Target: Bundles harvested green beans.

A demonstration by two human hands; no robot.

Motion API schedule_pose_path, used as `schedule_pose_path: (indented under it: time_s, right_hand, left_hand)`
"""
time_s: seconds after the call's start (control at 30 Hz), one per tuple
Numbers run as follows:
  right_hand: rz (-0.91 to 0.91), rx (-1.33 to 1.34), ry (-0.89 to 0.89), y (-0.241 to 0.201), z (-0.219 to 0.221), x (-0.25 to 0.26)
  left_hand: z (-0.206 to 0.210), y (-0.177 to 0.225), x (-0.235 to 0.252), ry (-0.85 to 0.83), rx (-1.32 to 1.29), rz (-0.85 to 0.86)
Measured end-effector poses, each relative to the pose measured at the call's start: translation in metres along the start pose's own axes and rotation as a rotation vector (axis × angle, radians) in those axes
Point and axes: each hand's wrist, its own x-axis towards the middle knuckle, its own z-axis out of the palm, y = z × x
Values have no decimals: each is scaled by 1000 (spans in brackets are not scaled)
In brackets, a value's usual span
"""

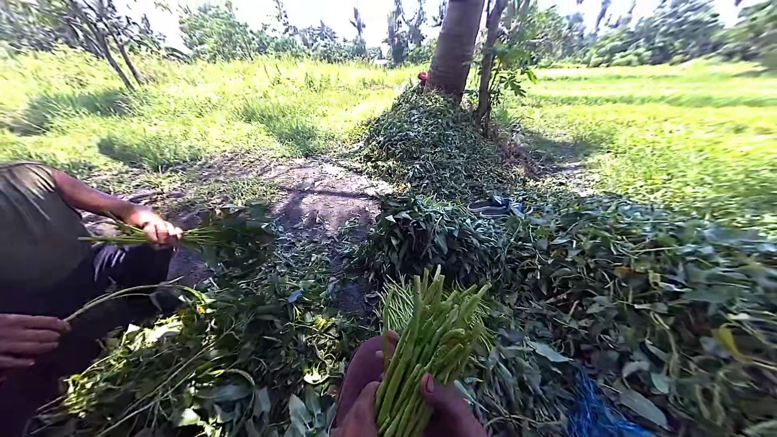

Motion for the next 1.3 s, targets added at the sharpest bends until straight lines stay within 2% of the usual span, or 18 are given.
schedule_pose_path:
  time_s: [0.1,0.17,0.2,0.27,0.37,0.43,0.5,0.57,0.67,0.77,0.83,0.9,0.97,1.07,1.17,1.23,1.3]
  right_hand:
    - [43,-107,-134,-7,-10,2]
    - [65,-139,-262,-14,-16,8]
    - [64,-155,-271,-18,-12,10]
    - [30,-165,-211,-22,4,13]
    - [-56,-203,13,-14,34,20]
    - [-139,-339,141,-12,58,19]
    - [-242,-504,177,-11,75,21]
    - [-304,-593,181,-17,91,30]
    - [-364,-520,179,-51,129,65]
    - [-355,-471,152,-109,168,94]
    - [-378,-612,154,-146,185,103]
    - [-407,-837,191,-173,194,107]
    - [-398,-1046,266,-190,192,110]
    - [-178,-1315,426,-202,166,116]
    - [80,-1242,393,-214,116,100]
    - [174,-1119,334,-228,78,75]
    - [252,-1130,352,-238,41,45]
  left_hand:
    - [8,-10,3,124,16,34]
    - [7,-23,5,151,-70,77]
    - [7,-30,7,166,-137,116]
    - [2,-39,8,158,-267,176]
    - [-8,-44,14,165,-378,164]
    - [-14,-45,18,181,-415,113]
    - [-24,-43,20,136,-436,70]
    - [-40,-34,22,54,-412,92]
    - [-83,1,29,-3,-370,234]
    - [-124,51,39,-90,-532,426]
    - [-133,79,53,-153,-676,549]
    - [-121,99,71,-220,-838,648]
    - [-90,108,95,-331,-1019,727]
    - [-16,110,125,-497,-1315,742]
    - [57,107,126,-522,-1541,627]
    - [92,96,136,-624,-1627,576]
    - [116,82,147,-648,-1678,499]
